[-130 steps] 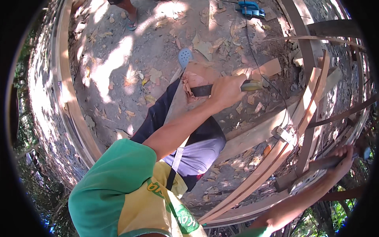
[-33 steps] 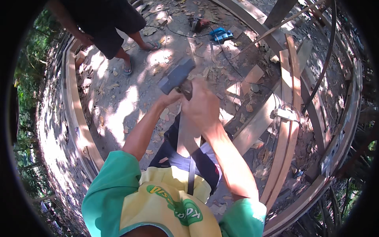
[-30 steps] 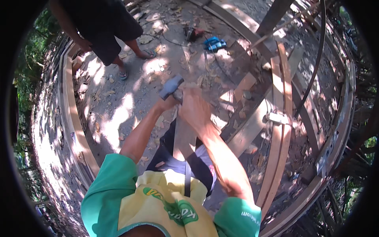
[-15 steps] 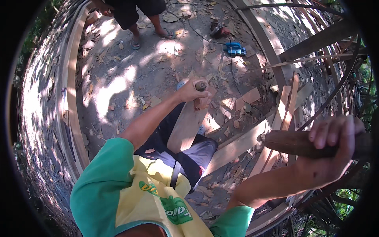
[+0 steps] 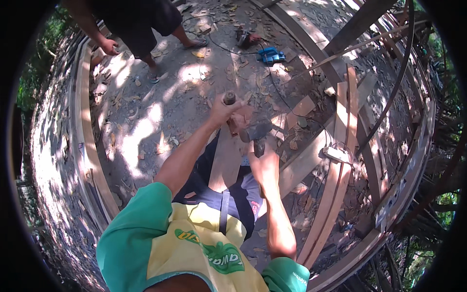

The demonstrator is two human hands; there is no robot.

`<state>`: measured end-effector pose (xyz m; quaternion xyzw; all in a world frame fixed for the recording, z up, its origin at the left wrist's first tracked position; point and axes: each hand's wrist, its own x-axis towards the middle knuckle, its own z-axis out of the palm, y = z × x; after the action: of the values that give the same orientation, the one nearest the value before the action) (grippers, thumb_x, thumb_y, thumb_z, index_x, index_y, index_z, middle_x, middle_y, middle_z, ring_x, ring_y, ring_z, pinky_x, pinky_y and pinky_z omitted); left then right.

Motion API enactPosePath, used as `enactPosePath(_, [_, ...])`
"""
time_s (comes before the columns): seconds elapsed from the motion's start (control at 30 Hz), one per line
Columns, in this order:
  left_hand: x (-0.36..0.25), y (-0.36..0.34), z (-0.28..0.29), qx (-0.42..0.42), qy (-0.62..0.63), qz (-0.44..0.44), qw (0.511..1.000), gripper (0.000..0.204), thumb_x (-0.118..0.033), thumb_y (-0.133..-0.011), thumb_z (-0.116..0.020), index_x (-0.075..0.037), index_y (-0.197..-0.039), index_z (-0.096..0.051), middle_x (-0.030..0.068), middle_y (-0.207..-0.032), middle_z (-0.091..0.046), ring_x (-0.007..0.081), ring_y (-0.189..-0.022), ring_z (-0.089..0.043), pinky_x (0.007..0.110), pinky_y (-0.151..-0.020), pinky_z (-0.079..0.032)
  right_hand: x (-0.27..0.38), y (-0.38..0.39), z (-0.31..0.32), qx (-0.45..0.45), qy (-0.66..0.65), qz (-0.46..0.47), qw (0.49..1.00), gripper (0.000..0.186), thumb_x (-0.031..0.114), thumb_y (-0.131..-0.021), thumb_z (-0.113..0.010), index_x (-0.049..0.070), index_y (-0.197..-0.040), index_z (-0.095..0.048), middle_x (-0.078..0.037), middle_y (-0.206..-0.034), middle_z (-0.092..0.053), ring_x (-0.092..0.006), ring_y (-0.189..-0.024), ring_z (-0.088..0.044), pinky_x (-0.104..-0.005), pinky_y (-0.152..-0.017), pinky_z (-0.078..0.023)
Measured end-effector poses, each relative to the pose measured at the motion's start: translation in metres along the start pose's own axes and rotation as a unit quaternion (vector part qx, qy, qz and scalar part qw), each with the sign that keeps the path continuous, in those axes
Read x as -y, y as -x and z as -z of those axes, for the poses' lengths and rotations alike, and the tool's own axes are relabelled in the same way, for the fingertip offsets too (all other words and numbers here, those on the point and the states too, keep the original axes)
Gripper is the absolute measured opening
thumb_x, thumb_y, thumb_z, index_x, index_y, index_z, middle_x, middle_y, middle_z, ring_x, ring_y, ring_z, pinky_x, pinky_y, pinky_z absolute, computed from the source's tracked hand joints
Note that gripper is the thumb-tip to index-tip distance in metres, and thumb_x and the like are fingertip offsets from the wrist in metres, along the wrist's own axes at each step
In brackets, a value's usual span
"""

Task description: The person chisels a wooden board using a chisel and a hammer, pauses while talking to another person standing near a wooden structure, and resumes chiseling the board with the hammer and chisel.

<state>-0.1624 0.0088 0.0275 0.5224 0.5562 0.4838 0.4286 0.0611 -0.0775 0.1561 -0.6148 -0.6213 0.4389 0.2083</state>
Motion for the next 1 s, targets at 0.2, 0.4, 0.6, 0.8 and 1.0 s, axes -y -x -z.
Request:
enactPosePath(0.2, [0.000,-0.054,0.016,-0.328,0.145,0.047,0.933,0.029,-0.023,-0.083,-0.080,-0.005,-0.074,-0.060,-0.0021,-0.063,-0.054,0.0104,-0.056,-0.050,0.030,-0.056,-0.045,-0.122,0.083,-0.019,0.005,-0.170,-0.170,0.971,0.008,0.003,-0.080,-0.062,0.002,-0.085,-0.056,-0.002,-0.058,-0.053,-0.0130,-0.045,-0.054,-0.0300,-0.043,-0.045])
enactPosePath(0.4, [-0.036,-0.028,0.040,-0.177,0.071,0.019,0.981,0.025,-0.025,-0.084,-0.081,-0.006,-0.092,-0.067,-0.0025,-0.070,-0.059,0.0085,-0.061,-0.055,0.027,-0.059,-0.047,-0.182,0.114,-0.012,0.022,-0.266,-0.205,0.942,0.015,0.006,-0.081,-0.071,0.004,-0.085,-0.057,-0.002,-0.057,-0.054,-0.0122,-0.047,-0.056,-0.0292,-0.045,-0.045])
enactPosePath(0.6, [0.014,-0.024,0.061,-0.046,-0.194,0.086,0.976,0.057,-0.041,-0.080,-0.083,-0.002,-0.120,-0.069,0.0079,-0.104,-0.072,0.0186,-0.093,-0.066,0.035,-0.090,-0.051,-0.158,-0.017,-0.025,-0.043,-0.128,0.084,0.987,0.022,0.018,-0.081,-0.078,0.001,-0.090,-0.065,-0.005,-0.076,-0.066,-0.0146,-0.064,-0.060,-0.0321,-0.061,-0.049])
enactPosePath(0.8, [0.095,-0.019,0.064,-0.004,-0.239,0.167,0.957,0.065,-0.053,-0.079,-0.081,-0.006,-0.121,-0.070,0.0111,-0.114,-0.072,0.0220,-0.104,-0.065,0.035,-0.091,-0.049,-0.078,-0.184,-0.062,0.024,-0.042,0.138,0.989,0.047,0.041,-0.077,-0.078,0.000,-0.098,-0.068,-0.020,-0.082,-0.069,-0.0355,-0.079,-0.069,-0.0443,-0.072,-0.052])
enactPosePath(1.0, [0.087,-0.037,0.021,-0.046,-0.089,0.145,0.984,0.054,-0.051,-0.080,-0.079,-0.008,-0.112,-0.073,0.0127,-0.102,-0.074,0.0256,-0.093,-0.069,0.038,-0.086,-0.051,-0.100,-0.285,-0.099,0.132,-0.062,0.126,0.981,0.051,0.047,-0.077,-0.078,0.004,-0.103,-0.071,-0.022,-0.093,-0.072,-0.0398,-0.091,-0.070,-0.0477,-0.079,-0.052])
